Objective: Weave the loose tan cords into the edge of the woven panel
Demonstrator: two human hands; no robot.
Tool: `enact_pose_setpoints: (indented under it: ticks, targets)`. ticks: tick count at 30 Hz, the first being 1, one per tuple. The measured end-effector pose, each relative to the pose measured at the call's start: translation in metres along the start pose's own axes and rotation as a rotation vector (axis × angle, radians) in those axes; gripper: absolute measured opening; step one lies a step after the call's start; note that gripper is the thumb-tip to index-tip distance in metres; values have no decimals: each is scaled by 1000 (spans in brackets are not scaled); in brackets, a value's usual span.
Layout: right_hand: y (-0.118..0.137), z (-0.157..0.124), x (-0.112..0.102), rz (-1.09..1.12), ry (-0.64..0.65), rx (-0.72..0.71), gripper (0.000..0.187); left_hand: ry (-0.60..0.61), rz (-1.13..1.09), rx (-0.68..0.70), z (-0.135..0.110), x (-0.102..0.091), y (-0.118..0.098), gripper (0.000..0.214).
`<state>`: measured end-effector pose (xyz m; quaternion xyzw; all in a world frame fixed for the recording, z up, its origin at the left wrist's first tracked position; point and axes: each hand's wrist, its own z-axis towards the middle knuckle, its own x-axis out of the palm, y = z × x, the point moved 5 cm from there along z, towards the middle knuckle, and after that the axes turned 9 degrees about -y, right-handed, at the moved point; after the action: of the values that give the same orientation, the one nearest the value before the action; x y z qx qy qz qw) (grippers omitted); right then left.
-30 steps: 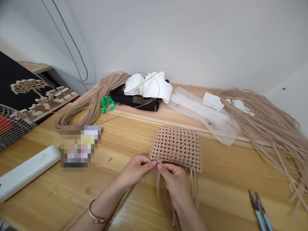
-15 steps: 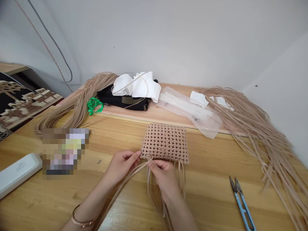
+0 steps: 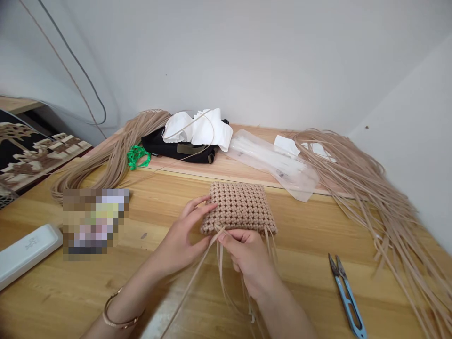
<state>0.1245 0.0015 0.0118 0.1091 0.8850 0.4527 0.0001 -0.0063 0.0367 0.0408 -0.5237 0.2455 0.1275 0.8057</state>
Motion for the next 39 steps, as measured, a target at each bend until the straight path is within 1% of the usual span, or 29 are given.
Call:
enact_pose_setpoints:
  ticks: [3,5,7,9,10,11,12,14,15,16,18,20,22,24,26,28,29,30,32,35,36,37,39]
  targets:
    - [18,-4,-5,-48,57,33,23,21,66,73,10,2,-11,45]
    - [31,-5,-10,-67,65,46,23,37,109,109,16,1,-20,46]
    - [40,-7,-14,-72,68,45,25,58,173,115,16,-4,-27,48]
    - [43,-8,-15,-72,82,37,25,51,290,74,9,-15,-28,46]
    - [41,-9,-16,-73,88,35,25,19,378,32,3,-22,-24,43]
    - [38,-9,-16,-74,91,36,24,-38,490,-28,-5,-33,-17,39]
    - [33,-9,-16,-77,92,41,24,-95,619,-111,-13,-43,-7,38]
    - [21,-7,-16,-85,83,49,25,-241,874,-289,-32,-66,16,45]
    - [16,-5,-15,-88,76,45,26,-318,980,-373,-41,-77,28,50]
    - [11,-4,-15,-93,70,42,27,-371,1058,-438,-48,-85,39,53]
    - [4,-3,-13,-108,56,42,28,-424,1146,-546,-57,-98,61,59]
    - [1,-2,-12,-122,40,48,30,-419,1160,-610,-61,-104,77,60]
    - [0,-2,-12,-125,27,49,32,-390,1136,-643,-62,-106,88,61]
    - [0,-2,-11,-124,20,47,33,-398,1117,-642,-63,-106,91,60]
    - [1,-1,-12,-125,21,40,33,-442,1076,-581,-61,-105,85,59]
    - [4,0,-12,-123,36,36,32,-433,943,-435,-52,-99,73,61]
    - [6,0,-11,-121,46,38,31,-387,835,-334,-45,-93,65,63]
    - [9,-1,-11,-118,56,44,30,-305,707,-224,-36,-84,55,68]
    - [17,-3,-11,-120,73,65,29,-178,487,-30,-18,-68,34,80]
    - [35,-11,-11,-145,89,82,29,-8,241,199,8,-39,3,90]
    - [41,-14,-11,-152,98,76,31,34,167,254,14,-30,-6,92]
    - [48,-17,-11,-155,105,67,33,67,101,276,20,-21,-13,92]
    - [61,-22,-12,-158,105,47,39,55,-6,262,28,-12,-23,85]
